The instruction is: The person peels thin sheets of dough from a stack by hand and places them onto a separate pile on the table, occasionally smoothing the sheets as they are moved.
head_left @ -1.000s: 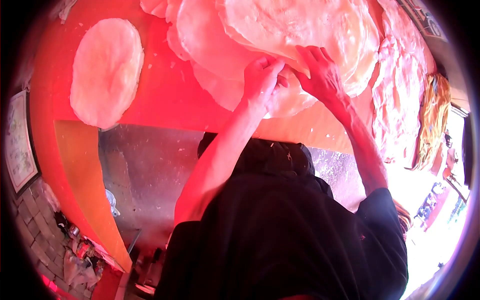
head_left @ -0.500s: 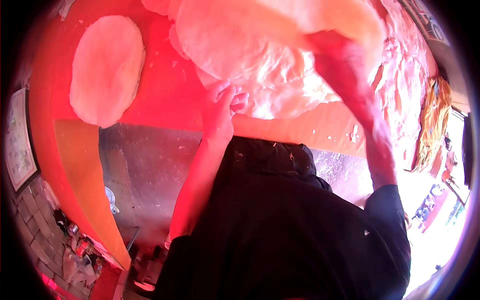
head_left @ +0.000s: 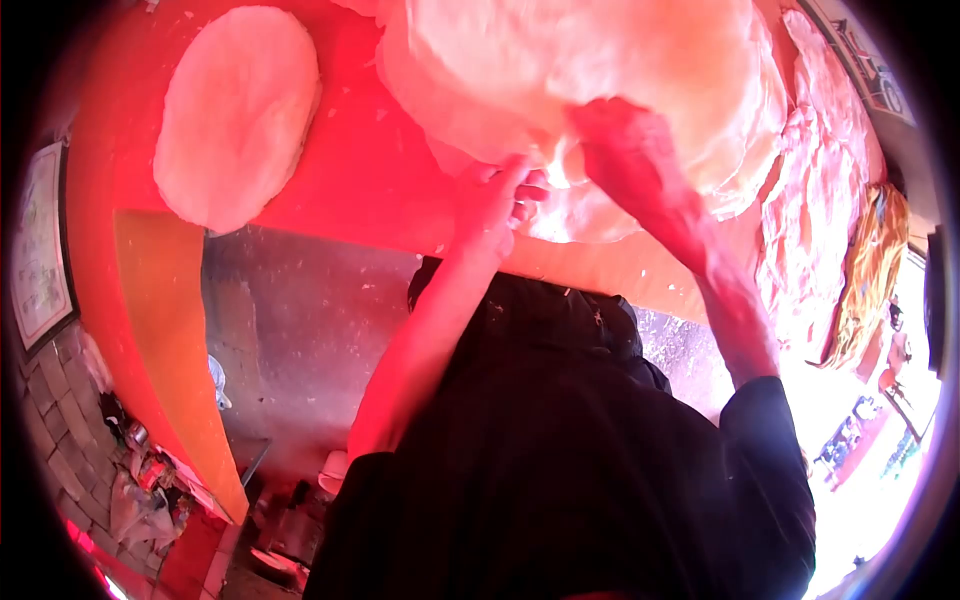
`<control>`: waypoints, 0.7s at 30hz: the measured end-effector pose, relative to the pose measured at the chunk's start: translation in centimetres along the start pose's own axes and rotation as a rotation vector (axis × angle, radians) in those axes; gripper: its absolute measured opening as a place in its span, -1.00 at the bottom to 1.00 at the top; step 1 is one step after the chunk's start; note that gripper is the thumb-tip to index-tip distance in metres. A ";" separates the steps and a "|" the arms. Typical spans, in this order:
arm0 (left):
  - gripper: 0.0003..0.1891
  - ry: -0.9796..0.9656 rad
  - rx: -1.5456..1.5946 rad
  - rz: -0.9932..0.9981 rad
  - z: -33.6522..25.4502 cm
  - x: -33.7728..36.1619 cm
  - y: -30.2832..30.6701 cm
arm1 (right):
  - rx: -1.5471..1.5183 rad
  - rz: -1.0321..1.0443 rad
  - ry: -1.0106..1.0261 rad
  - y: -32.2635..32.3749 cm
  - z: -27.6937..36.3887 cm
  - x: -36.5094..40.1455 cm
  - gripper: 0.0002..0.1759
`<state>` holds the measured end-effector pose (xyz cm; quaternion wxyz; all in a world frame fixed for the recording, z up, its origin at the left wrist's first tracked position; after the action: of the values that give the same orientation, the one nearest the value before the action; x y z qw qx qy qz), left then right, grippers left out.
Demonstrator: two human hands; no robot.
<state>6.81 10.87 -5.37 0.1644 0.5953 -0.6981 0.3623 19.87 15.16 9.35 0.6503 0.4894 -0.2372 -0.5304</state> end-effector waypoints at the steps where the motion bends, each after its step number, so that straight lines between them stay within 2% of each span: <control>1: -0.80 0.007 -0.019 0.033 0.0 0.2 -0.5 | -0.073 0.008 0.017 -2.7 -1.2 1.1 -0.90; 2: -0.81 0.011 -0.015 0.053 -0.2 0.5 -0.9 | -0.063 0.030 0.013 -4.3 -1.9 1.9 -0.93; 5: -0.82 -0.019 -0.015 0.088 -0.1 0.6 -1.0 | -0.105 -0.034 0.038 -1.1 -0.3 0.4 -0.94; 9: -0.86 -0.019 0.019 0.106 0.4 0.3 -0.6 | -0.137 0.083 0.030 -3.0 2.3 -0.9 -0.90; 10: -0.87 -0.039 0.023 0.075 0.0 0.3 -0.3 | -0.157 0.151 0.034 -4.2 2.8 0.2 -0.77; 11: -0.89 -0.061 0.029 0.041 -0.5 0.4 0.1 | -0.209 0.168 0.076 -4.7 3.1 1.2 -0.55; 13: -0.90 -0.088 0.028 0.017 -1.0 0.5 0.8 | -0.314 -0.007 0.065 -2.1 3.3 2.7 -0.49; 16: -0.89 -0.084 -0.017 0.076 -0.8 0.7 0.3 | -0.095 -0.073 0.100 -1.9 3.5 3.1 -0.51; 20: -0.90 -0.135 0.029 0.180 -1.4 0.5 -0.7 | -0.096 -0.145 0.000 -3.4 0.4 3.3 -0.65; 21: -0.86 -0.172 0.134 0.190 -1.8 0.8 -0.4 | -0.081 -0.127 -0.002 -2.4 0.7 3.2 -0.66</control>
<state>6.59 11.56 -3.49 0.0290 0.5650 -0.7371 0.3696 19.27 12.02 6.85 0.6344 0.4762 -0.1845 -0.5803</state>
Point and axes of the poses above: each hand's wrist, its own x-axis away from the middle knuckle, its own y-axis out of the back of the hand, z = x × y, the point moved 9 cm from there along -x, towards the middle knuckle, and after that the axes turned 10 degrees about -x, right-handed, at the moved point
